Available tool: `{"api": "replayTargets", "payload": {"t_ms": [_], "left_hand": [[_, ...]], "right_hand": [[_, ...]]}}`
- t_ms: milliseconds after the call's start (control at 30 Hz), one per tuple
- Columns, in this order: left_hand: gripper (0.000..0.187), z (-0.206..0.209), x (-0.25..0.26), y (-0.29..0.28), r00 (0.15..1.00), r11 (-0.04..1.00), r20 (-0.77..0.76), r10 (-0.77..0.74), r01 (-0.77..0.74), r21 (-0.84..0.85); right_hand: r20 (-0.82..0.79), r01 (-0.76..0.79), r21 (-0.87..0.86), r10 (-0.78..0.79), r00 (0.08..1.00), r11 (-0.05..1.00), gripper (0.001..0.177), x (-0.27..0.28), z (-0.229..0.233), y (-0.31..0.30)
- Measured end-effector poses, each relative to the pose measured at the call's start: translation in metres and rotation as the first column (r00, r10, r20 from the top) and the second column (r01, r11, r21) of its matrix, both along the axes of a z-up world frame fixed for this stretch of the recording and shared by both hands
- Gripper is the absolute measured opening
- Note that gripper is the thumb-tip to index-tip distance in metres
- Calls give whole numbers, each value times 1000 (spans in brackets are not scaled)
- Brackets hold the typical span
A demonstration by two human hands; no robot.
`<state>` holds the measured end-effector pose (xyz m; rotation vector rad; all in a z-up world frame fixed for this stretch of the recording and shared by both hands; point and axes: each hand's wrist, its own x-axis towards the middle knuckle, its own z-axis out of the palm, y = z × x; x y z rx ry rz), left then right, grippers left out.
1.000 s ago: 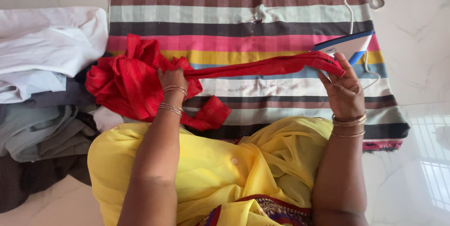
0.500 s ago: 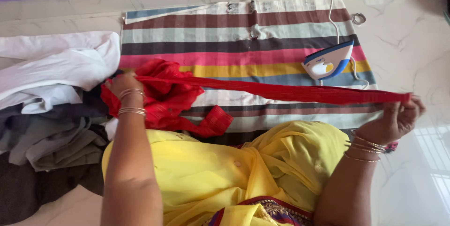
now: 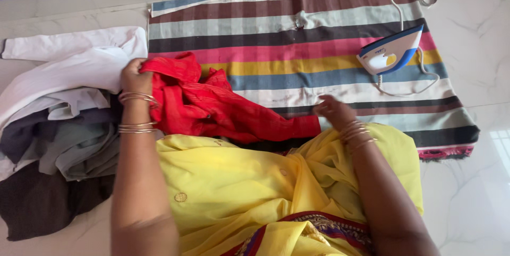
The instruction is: The person irons a red patterned shirt on a striped mat laid on the floor. They repeatedly smooth the fabric with one hand and move the iron with the other, adjusting the shirt and ironing different sections including the sleeves and body.
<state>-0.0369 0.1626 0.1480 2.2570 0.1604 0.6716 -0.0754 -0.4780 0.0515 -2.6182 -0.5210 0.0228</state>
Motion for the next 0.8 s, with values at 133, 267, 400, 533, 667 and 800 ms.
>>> {"api": "replayTargets", "payload": {"t_ms": [133, 267, 400, 533, 667, 800], "left_hand": [[16, -32, 7, -31, 989, 984, 140, 39, -14, -177], [16, -45, 1, -33, 973, 987, 213, 86, -54, -149], [19, -42, -10, -12, 962, 949, 234, 142, -65, -309], [26, -58, -15, 11, 935, 793, 256, 245, -41, -608], [36, -73, -12, 24, 920, 609, 148, 363, -114, -785], [39, -76, -13, 25, 943, 596, 205, 261, 9, -803]], "right_hand": [[-401, 164, 1, -150, 904, 987, 54, 3, -20, 43], [-418, 97, -267, -206, 885, 959, 61, 15, -63, 39], [-534, -43, -408, -200, 821, 912, 78, 22, -104, 52], [-608, -62, -519, -317, 728, 853, 73, 34, -122, 62], [-541, 83, -397, -306, 783, 914, 52, 36, -118, 59], [-474, 514, 185, -382, 793, 837, 39, 44, -106, 22]]}}
